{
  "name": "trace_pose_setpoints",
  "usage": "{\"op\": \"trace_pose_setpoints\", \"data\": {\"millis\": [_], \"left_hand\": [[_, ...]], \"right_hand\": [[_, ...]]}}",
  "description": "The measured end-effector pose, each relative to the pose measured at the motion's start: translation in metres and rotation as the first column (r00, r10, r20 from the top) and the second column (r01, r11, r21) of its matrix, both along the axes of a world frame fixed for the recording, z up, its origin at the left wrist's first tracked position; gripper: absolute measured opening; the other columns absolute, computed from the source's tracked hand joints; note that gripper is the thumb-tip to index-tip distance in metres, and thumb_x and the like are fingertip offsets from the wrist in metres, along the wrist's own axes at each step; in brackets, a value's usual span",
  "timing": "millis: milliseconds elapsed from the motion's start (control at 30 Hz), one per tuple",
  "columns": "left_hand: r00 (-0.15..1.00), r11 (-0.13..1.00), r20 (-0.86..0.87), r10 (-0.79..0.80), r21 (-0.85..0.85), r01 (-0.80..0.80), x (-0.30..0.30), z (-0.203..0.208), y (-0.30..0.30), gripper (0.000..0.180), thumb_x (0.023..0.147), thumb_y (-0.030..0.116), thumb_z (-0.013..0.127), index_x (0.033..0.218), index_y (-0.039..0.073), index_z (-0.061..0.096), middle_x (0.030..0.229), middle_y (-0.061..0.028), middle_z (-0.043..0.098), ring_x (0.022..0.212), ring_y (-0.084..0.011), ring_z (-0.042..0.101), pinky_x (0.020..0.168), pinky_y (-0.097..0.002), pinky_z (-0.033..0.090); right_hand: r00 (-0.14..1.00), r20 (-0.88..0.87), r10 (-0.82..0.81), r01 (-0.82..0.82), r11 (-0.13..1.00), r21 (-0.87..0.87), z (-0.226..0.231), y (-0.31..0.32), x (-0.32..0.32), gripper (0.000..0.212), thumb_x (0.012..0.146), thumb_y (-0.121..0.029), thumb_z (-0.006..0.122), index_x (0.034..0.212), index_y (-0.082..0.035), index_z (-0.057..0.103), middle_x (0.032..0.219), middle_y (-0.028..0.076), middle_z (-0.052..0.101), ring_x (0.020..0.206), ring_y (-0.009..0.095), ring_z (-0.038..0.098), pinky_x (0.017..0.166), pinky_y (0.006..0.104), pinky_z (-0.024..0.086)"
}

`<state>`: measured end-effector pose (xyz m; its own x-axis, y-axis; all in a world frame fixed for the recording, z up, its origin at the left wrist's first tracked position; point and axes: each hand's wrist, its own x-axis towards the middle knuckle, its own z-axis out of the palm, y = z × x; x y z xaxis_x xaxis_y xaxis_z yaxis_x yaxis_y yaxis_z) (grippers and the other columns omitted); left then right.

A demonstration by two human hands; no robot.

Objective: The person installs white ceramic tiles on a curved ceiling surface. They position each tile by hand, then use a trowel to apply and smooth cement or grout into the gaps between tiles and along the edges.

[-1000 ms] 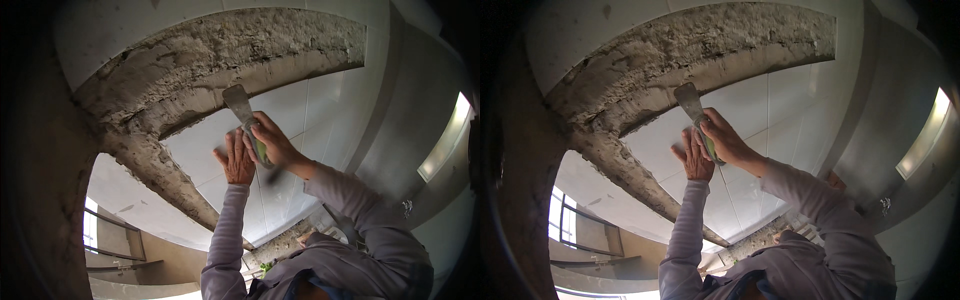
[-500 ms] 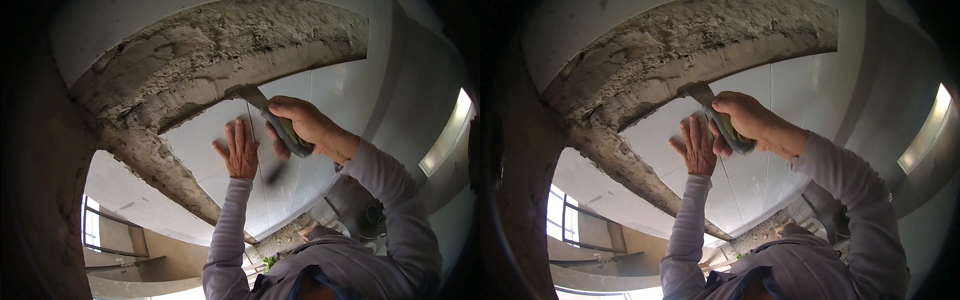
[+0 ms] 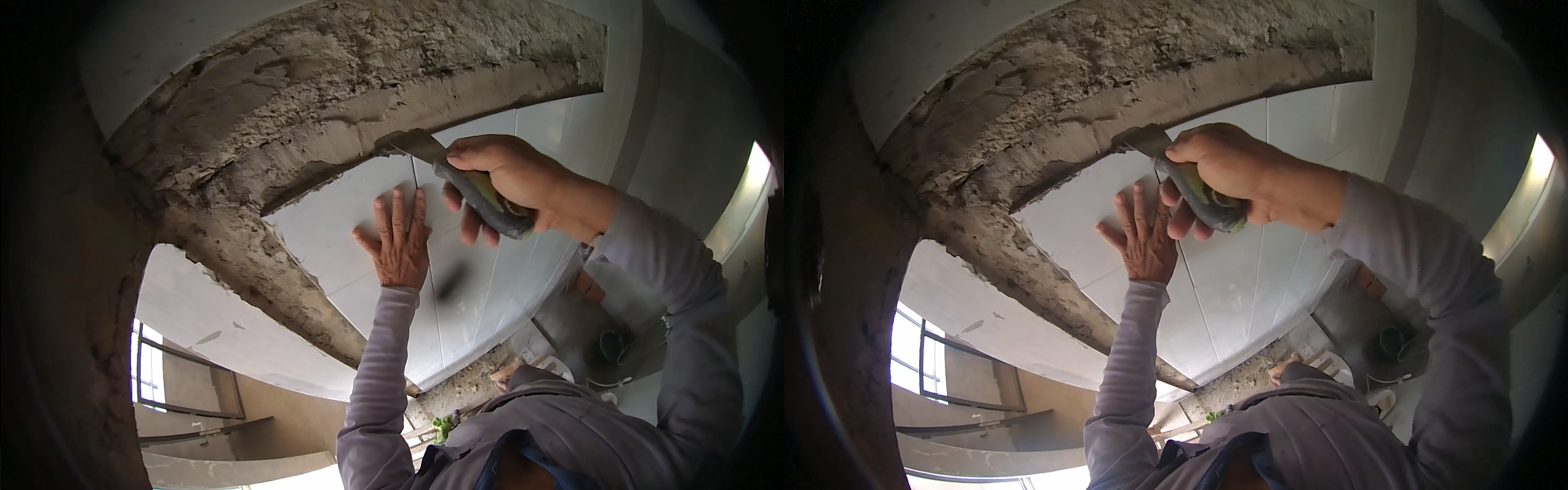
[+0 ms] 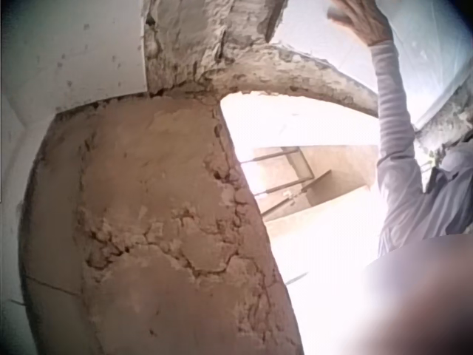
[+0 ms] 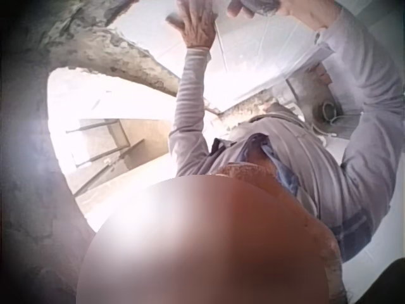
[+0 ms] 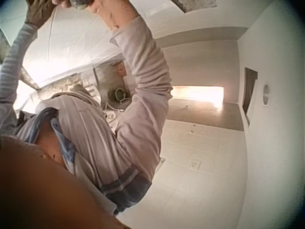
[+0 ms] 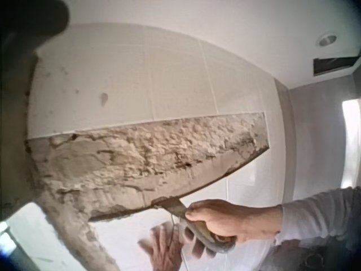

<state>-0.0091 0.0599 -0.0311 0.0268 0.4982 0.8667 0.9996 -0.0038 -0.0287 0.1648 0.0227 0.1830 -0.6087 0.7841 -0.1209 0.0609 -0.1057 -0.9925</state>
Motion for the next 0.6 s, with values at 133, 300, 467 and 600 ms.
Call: {"op": "trace_pose_setpoints", "data": {"millis": [133, 300, 467, 600], "left_hand": [[0.998, 0.999, -0.024, -0.051, -0.007, 0.051, 0.003, 0.000, 0.009, 0.062, 0.086, 0.030, 0.057, 0.143, 0.031, 0.034, 0.156, -0.0054, 0.013, 0.143, -0.0326, 0.008, 0.101, -0.0721, -0.005], [1.000, 0.998, -0.011, -0.028, -0.064, 0.027, -0.003, -0.004, 0.001, 0.063, 0.086, 0.035, 0.058, 0.143, 0.030, 0.033, 0.156, -0.0054, 0.013, 0.143, -0.0330, 0.008, 0.101, -0.0714, -0.007], [0.999, 0.999, -0.043, 0.011, -0.036, -0.013, 0.003, 0.003, 0.001, 0.065, 0.085, 0.038, 0.060, 0.144, 0.029, 0.033, 0.155, -0.0053, 0.014, 0.143, -0.0330, 0.008, 0.102, -0.0700, -0.009], [1.000, 0.999, -0.022, -0.022, -0.042, 0.021, 0.009, 0.010, 0.003, 0.066, 0.085, 0.038, 0.060, 0.145, 0.029, 0.032, 0.155, -0.0055, 0.015, 0.143, -0.0328, 0.008, 0.102, -0.0694, -0.008]], "right_hand": [[1.000, 0.016, 0.013, -0.014, 1.000, 0.025, -0.010, 0.002, -0.008, 0.021, 0.095, -0.024, 0.036, 0.095, -0.005, 0.045, 0.078, 0.011, 0.059, 0.054, 0.027, 0.065, 0.035, 0.0327, 0.048], [0.994, 0.098, 0.049, -0.049, 0.999, -0.005, -0.001, -0.005, -0.004, 0.023, 0.096, -0.024, 0.035, 0.097, -0.003, 0.046, 0.077, 0.012, 0.059, 0.053, 0.026, 0.065, 0.034, 0.0317, 0.048], [0.999, -0.024, -0.049, 0.049, 0.999, 0.016, -0.001, 0.007, 0.014, 0.024, 0.096, -0.025, 0.037, 0.098, -0.003, 0.047, 0.077, 0.012, 0.058, 0.052, 0.025, 0.064, 0.034, 0.0311, 0.049], [0.997, 0.003, -0.074, 0.074, 0.997, -0.012, -0.012, 0.012, 0.016, 0.022, 0.096, -0.024, 0.037, 0.098, -0.004, 0.047, 0.075, 0.011, 0.057, 0.050, 0.023, 0.063, 0.033, 0.0291, 0.047]]}}
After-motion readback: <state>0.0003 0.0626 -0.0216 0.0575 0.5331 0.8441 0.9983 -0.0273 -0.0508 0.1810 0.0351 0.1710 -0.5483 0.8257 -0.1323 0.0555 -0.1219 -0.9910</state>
